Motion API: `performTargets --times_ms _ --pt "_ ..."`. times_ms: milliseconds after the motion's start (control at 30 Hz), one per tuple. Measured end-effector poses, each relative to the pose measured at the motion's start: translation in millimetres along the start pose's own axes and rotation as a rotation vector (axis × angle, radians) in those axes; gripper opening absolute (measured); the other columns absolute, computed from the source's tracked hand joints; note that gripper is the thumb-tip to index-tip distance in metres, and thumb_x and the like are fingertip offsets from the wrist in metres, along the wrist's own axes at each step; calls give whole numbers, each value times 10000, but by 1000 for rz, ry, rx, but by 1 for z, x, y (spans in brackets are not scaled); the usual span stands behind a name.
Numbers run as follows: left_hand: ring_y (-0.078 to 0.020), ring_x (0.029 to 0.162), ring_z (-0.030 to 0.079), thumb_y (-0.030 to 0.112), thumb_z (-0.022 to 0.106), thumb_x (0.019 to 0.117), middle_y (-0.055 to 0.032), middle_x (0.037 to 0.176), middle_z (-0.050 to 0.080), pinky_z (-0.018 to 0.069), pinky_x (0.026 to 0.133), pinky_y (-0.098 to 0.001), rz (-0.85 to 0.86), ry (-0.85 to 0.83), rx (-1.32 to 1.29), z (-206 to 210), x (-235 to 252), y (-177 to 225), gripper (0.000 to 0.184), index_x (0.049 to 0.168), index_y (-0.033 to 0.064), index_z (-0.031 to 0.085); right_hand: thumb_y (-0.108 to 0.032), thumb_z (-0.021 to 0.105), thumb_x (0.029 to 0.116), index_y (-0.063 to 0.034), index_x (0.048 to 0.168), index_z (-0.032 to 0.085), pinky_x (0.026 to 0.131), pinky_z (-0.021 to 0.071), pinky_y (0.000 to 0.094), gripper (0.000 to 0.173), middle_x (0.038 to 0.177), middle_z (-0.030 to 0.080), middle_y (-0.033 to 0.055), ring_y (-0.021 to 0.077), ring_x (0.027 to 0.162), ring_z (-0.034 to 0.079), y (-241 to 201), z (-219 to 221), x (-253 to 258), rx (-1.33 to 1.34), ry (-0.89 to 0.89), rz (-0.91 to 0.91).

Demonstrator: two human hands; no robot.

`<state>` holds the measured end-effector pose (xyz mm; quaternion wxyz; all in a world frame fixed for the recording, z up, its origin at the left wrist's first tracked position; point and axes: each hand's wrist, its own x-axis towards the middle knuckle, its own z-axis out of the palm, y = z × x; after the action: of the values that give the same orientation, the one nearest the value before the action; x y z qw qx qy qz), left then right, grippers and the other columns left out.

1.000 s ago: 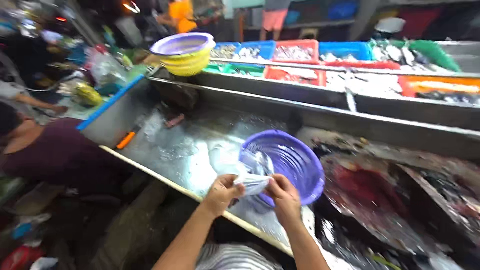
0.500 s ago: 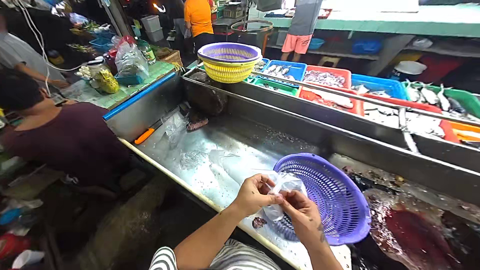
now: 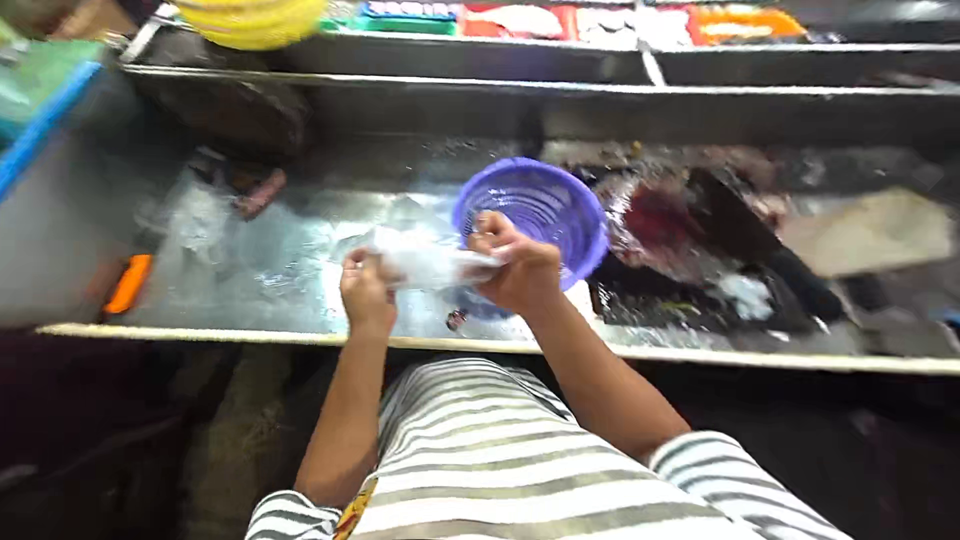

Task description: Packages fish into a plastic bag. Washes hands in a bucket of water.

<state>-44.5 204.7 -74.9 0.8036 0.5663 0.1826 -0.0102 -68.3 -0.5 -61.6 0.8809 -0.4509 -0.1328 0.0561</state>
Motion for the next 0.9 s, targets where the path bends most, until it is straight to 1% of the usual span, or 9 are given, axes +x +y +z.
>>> performTargets --times_ms 67,133,200,267,367,500,667,767,900 --pt "-195 840 675 357 319 1107 -45 948 676 582 728 -434 -143 50 -241 2 4 9 323 1184 153 556 -218 784 805 -136 1104 583 536 492 252 370 739 579 -30 61 599 547 6 -5 -5 -496 17 -64" --pt "-184 800 677 367 282 1108 -17 907 671 593 700 -415 -82 -207 -250 -11 -3 12 298 1210 255 538 -176 807 839 -26 997 631 529 495 324 281 758 609 69 137 589 555 13 -13 -8 -768 346 -27" --pt "-116 733 680 209 439 1067 33 872 689 613 699 -324 56 -642 -134 -22 -13 10 298 1289 375 549 -165 681 975 -34 1003 574 517 495 274 171 733 584 28 92 548 532 11 -27 -1 -476 720 103" --pt "-101 768 680 165 518 1060 12 942 714 614 749 -313 175 -774 153 -18 -18 11 305 1302 284 662 -200 568 1050 -96 1030 541 506 508 270 110 652 526 -33 74 504 508 -8 -44 10 -145 883 113" --pt "-308 885 628 114 578 998 -189 1104 628 549 751 -504 348 -452 1104 -1 -11 14 348 1316 188 698 -83 527 1046 -109 1057 521 568 583 326 29 649 574 -16 116 528 587 -41 -63 6 -185 648 -70" --pt "-475 1036 629 74 676 869 -328 1420 429 560 803 -640 300 -185 1466 27 -2 16 664 1505 178 515 -6 696 876 -27 1322 500 763 652 458 487 1045 702 146 266 845 736 -71 -110 6 -633 97 -13" --pt "-453 929 674 123 858 716 -274 1430 475 579 684 -651 133 -304 1925 49 -18 25 372 1067 196 757 -471 907 737 -191 1614 339 1053 426 716 1082 1571 380 293 509 1378 450 8 -212 22 -1488 19 429" --pt "-413 1048 670 84 787 765 -154 1549 439 580 762 -634 120 -402 2003 59 -20 58 552 1290 226 691 -517 543 1010 -315 1597 396 1185 327 632 638 1642 339 209 422 1491 358 50 -220 41 -1695 -136 337" --pt "-384 1245 610 -5 804 724 -35 1668 333 555 888 -630 258 -372 1963 53 -16 98 830 1494 124 520 -299 411 1101 -53 1366 645 1170 392 552 431 1426 610 197 350 1372 544 37 -196 59 -1534 29 273"
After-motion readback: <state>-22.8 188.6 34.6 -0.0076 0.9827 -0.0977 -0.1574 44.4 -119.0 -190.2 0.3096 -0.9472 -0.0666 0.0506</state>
